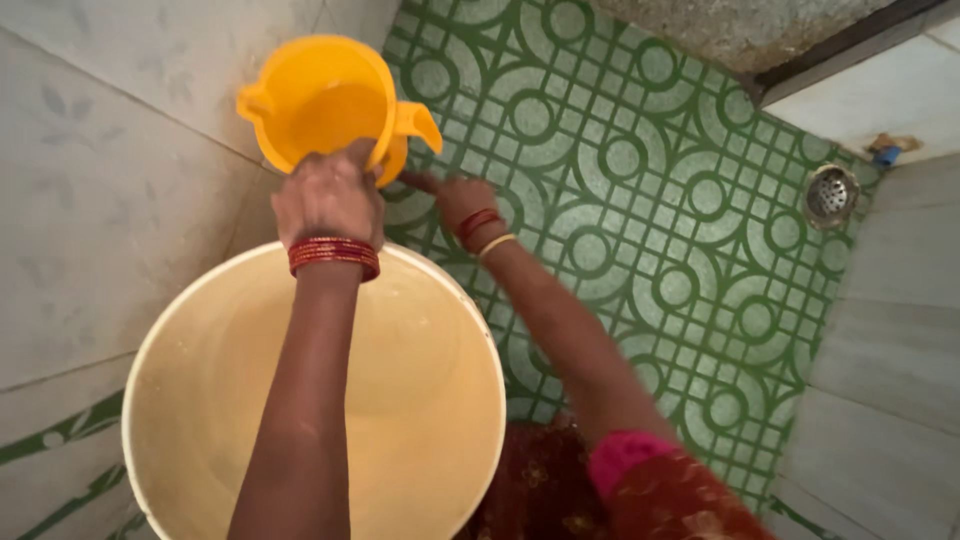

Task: The person cleans the bathroom floor by pouring water from a yellow mug and using a squeegee to push the water toward a floor drain.

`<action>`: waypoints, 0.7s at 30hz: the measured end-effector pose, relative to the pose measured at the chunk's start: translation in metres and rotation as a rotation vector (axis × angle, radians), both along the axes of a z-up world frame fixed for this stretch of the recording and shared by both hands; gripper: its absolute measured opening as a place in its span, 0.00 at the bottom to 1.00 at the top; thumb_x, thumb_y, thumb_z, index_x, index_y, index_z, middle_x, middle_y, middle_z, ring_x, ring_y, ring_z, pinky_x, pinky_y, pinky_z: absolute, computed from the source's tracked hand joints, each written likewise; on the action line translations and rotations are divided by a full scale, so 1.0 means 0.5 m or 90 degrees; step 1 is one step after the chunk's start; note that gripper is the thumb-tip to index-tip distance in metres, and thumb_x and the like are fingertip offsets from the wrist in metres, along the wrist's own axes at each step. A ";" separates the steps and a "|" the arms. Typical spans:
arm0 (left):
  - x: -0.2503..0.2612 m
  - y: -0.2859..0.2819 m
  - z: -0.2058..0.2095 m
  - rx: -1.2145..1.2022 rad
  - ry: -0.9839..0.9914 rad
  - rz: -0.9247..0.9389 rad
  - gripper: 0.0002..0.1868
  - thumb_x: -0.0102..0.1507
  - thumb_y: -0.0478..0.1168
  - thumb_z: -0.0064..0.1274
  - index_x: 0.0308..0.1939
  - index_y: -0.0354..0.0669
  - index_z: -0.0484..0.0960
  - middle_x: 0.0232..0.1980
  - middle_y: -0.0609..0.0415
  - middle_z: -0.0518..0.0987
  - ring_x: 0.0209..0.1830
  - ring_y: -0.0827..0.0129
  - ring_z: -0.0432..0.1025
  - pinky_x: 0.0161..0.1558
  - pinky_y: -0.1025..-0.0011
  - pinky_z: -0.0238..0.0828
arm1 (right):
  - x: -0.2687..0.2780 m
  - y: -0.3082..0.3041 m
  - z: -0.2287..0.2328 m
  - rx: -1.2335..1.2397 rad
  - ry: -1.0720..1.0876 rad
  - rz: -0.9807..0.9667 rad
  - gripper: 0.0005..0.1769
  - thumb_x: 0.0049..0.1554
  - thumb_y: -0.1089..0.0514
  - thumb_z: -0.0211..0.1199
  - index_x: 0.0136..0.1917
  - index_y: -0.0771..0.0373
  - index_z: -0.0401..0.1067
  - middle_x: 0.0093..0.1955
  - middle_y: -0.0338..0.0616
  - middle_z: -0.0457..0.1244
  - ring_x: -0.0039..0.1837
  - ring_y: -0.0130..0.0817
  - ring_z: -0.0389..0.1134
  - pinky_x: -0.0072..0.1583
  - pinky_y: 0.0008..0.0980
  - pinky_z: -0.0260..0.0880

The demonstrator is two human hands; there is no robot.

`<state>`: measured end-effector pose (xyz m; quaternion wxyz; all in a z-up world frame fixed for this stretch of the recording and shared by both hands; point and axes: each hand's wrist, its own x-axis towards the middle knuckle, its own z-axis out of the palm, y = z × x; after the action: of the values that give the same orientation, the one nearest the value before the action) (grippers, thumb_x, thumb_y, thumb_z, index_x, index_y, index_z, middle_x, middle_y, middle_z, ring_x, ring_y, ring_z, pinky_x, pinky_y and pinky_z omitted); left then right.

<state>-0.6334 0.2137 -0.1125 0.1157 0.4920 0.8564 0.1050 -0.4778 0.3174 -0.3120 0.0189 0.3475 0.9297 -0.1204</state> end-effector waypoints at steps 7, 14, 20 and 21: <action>0.002 0.002 0.013 0.011 0.001 -0.023 0.15 0.61 0.40 0.52 0.51 0.61 0.83 0.44 0.46 0.83 0.49 0.51 0.77 0.43 0.50 0.76 | 0.298 -0.026 -0.029 -0.132 -0.126 -0.099 0.33 0.61 0.56 0.52 0.78 0.39 0.58 0.46 0.51 0.69 0.47 0.51 0.72 0.48 0.54 0.72; 0.016 -0.007 0.024 -0.013 -0.016 0.004 0.17 0.63 0.36 0.48 0.52 0.59 0.82 0.46 0.47 0.83 0.53 0.52 0.76 0.46 0.52 0.77 | 0.556 -0.002 0.221 -0.170 -0.523 -0.192 0.26 0.70 0.48 0.43 0.80 0.30 0.54 0.44 0.44 0.71 0.39 0.34 0.73 0.38 0.33 0.71; 0.021 -0.005 0.029 0.008 -0.072 0.079 0.21 0.62 0.33 0.46 0.55 0.60 0.82 0.50 0.42 0.79 0.52 0.47 0.74 0.47 0.53 0.76 | 0.280 0.068 0.198 -0.012 -0.305 0.053 0.35 0.59 0.57 0.55 0.77 0.30 0.58 0.43 0.49 0.70 0.45 0.49 0.73 0.45 0.49 0.73; 0.019 -0.001 0.027 0.039 -0.045 0.048 0.21 0.63 0.32 0.45 0.56 0.58 0.82 0.48 0.43 0.81 0.56 0.50 0.73 0.49 0.53 0.76 | 0.226 0.067 0.168 -0.034 -0.252 0.072 0.42 0.60 0.60 0.53 0.82 0.27 0.54 0.40 0.52 0.69 0.43 0.51 0.72 0.43 0.49 0.73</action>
<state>-0.6240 0.2132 -0.0992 0.1269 0.4589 0.8661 0.1524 -0.3648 0.3510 -0.2279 0.2169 0.3113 0.9223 -0.0731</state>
